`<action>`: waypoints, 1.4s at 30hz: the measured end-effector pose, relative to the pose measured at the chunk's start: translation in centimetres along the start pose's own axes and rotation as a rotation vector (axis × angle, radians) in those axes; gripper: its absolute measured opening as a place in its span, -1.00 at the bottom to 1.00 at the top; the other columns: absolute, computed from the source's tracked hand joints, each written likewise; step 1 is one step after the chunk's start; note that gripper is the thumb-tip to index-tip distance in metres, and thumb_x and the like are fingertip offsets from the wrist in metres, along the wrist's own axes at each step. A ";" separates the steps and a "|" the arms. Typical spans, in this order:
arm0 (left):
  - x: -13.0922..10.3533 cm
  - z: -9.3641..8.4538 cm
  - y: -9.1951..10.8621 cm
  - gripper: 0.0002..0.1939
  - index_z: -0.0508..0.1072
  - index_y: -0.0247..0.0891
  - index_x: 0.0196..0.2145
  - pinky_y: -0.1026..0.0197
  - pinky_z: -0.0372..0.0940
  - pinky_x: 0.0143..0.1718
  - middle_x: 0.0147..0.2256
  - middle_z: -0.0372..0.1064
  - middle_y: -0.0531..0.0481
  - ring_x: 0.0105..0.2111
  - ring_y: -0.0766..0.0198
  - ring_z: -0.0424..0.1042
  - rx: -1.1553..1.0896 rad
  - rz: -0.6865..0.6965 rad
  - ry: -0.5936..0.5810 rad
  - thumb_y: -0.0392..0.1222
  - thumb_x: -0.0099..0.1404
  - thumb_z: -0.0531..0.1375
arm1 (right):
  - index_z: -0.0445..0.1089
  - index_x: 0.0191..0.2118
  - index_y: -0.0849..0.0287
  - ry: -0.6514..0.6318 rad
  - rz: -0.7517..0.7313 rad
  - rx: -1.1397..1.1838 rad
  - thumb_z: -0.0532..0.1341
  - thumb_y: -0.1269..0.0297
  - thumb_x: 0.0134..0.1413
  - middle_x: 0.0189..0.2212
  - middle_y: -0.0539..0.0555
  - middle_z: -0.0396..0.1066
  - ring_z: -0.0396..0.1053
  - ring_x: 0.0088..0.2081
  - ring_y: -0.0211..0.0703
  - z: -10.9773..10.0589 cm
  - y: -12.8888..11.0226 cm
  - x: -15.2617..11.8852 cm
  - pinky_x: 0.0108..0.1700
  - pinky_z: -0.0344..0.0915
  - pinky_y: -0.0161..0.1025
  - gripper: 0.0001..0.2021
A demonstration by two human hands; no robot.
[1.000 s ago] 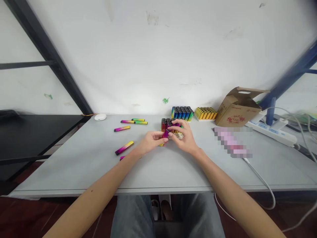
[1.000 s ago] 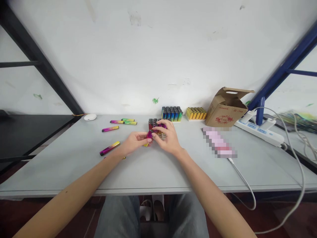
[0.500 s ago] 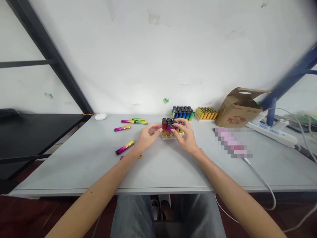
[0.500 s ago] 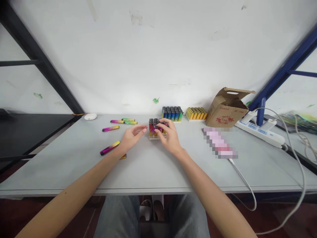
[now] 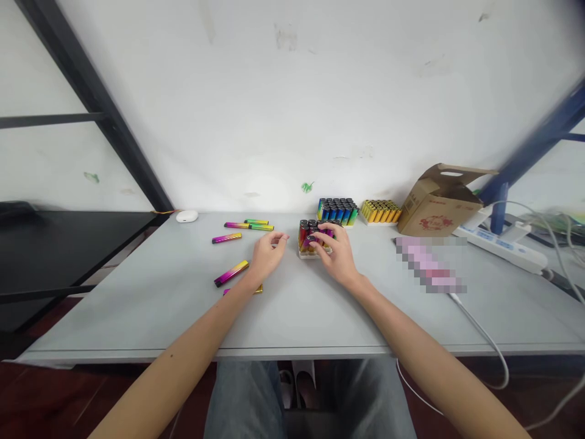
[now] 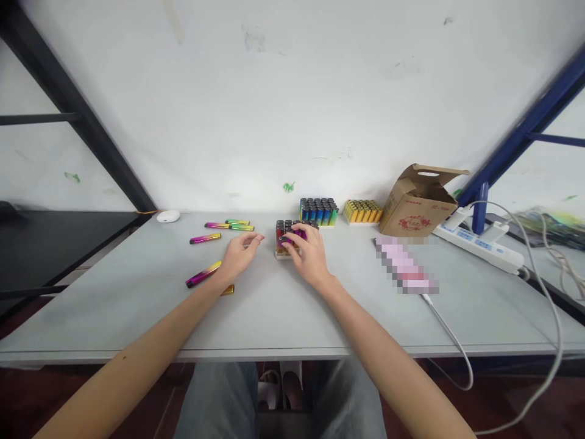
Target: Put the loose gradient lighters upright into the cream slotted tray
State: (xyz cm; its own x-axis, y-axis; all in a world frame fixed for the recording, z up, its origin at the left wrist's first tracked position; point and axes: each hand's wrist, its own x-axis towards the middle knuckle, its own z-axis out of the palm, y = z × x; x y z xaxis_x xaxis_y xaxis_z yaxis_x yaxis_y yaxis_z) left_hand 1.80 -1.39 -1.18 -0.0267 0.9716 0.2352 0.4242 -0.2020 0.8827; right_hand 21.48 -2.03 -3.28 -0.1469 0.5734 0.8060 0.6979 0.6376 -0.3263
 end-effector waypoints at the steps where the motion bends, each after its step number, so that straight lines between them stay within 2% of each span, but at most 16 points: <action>1: 0.0 0.0 0.1 -0.76 0.50 -0.25 -0.26 0.15 0.32 -0.11 -0.18 0.53 -0.07 -0.14 0.15 0.47 0.008 -0.004 0.001 -0.08 0.25 0.11 | 0.49 -0.14 0.08 -0.003 0.002 -0.009 0.17 0.22 0.20 -0.04 0.17 0.36 0.29 0.03 0.02 0.0 0.0 0.0 0.09 0.27 0.07 -0.81; 7: -0.1 0.1 0.0 -0.75 0.49 -0.25 -0.25 0.19 0.35 -0.23 -0.18 0.52 -0.07 -0.18 0.16 0.48 -0.013 0.028 -0.041 -0.04 0.22 0.15 | 0.50 -0.14 0.11 0.025 0.030 -0.061 0.17 0.21 0.20 -0.03 0.18 0.34 0.28 0.04 0.02 0.0 -0.5 0.1 0.11 0.26 0.05 -0.79; 11: 0.0 0.2 -0.4 -0.74 0.49 -0.23 -0.26 0.19 0.35 -0.24 -0.18 0.52 -0.06 -0.19 0.18 0.48 -0.001 0.051 -0.041 -0.02 0.24 0.14 | 0.50 -0.14 0.09 0.003 0.028 -0.086 0.16 0.22 0.21 -0.03 0.17 0.35 0.28 0.04 0.03 0.1 -0.7 0.1 0.11 0.25 0.05 -0.80; 20: -0.1 0.4 -0.9 -0.79 0.48 -0.20 -0.24 0.11 0.32 -0.13 -0.15 0.48 -0.03 -0.17 0.17 0.44 0.184 0.143 -0.036 -0.09 0.25 0.12 | 0.48 -0.16 0.09 -0.013 -0.003 -0.082 0.17 0.22 0.20 -0.01 0.15 0.36 0.23 0.09 0.04 0.5 -0.5 0.3 0.15 0.21 0.06 -0.82; 27: 0.1 0.5 -1.8 -0.82 0.44 -0.21 -0.21 0.03 0.25 0.02 -0.14 0.43 -0.07 -0.08 0.11 0.38 0.363 0.229 -0.009 -0.16 0.26 0.11 | 0.40 -0.02 0.13 0.043 -0.005 -0.126 0.15 0.30 0.19 -0.01 0.19 0.34 0.25 0.07 0.01 0.8 -0.4 0.1 0.13 0.24 0.03 -0.74; 32: 0.0 0.4 -1.7 -0.78 0.43 -0.20 -0.16 0.06 0.29 -0.06 -0.11 0.39 -0.06 -0.15 0.14 0.38 0.376 0.242 -0.041 -0.14 0.26 0.10 | 0.44 -0.04 0.11 -0.014 -0.063 -0.184 0.12 0.37 0.17 0.00 0.18 0.33 0.24 0.08 0.03 0.1 -0.2 0.3 0.12 0.24 0.02 -0.73; 37: 1.4 0.0 -1.9 -0.75 0.42 -0.19 -0.14 0.09 0.28 -0.05 -0.08 0.36 -0.07 -0.11 0.14 0.38 0.363 0.201 -0.042 -0.10 0.26 0.10 | 0.38 0.08 0.11 -0.116 -0.092 -0.223 0.11 0.32 0.17 0.12 0.19 0.25 0.16 0.17 0.07 -1.0 -0.1 0.6 0.17 0.19 0.05 -0.64; 42: 3.1 -0.7 -1.7 -0.63 0.36 -0.23 0.00 0.00 0.19 0.08 0.01 0.27 -0.19 0.04 0.00 0.28 0.602 0.165 -0.070 -0.13 0.25 0.08 | 0.35 0.09 0.13 -0.116 -0.044 -0.229 0.09 0.27 0.17 0.10 0.21 0.28 0.19 0.15 0.09 -1.9 0.5 0.8 0.17 0.17 0.08 -0.63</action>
State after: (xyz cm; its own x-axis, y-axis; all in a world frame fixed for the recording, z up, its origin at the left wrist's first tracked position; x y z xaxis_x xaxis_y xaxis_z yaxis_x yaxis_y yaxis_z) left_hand 0.34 1.83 -1.63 0.1332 0.9433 0.3040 0.8538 -0.2650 0.4481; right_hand 23.03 -2.18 -1.84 -0.2513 0.6110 0.7507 0.8273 0.5382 -0.1611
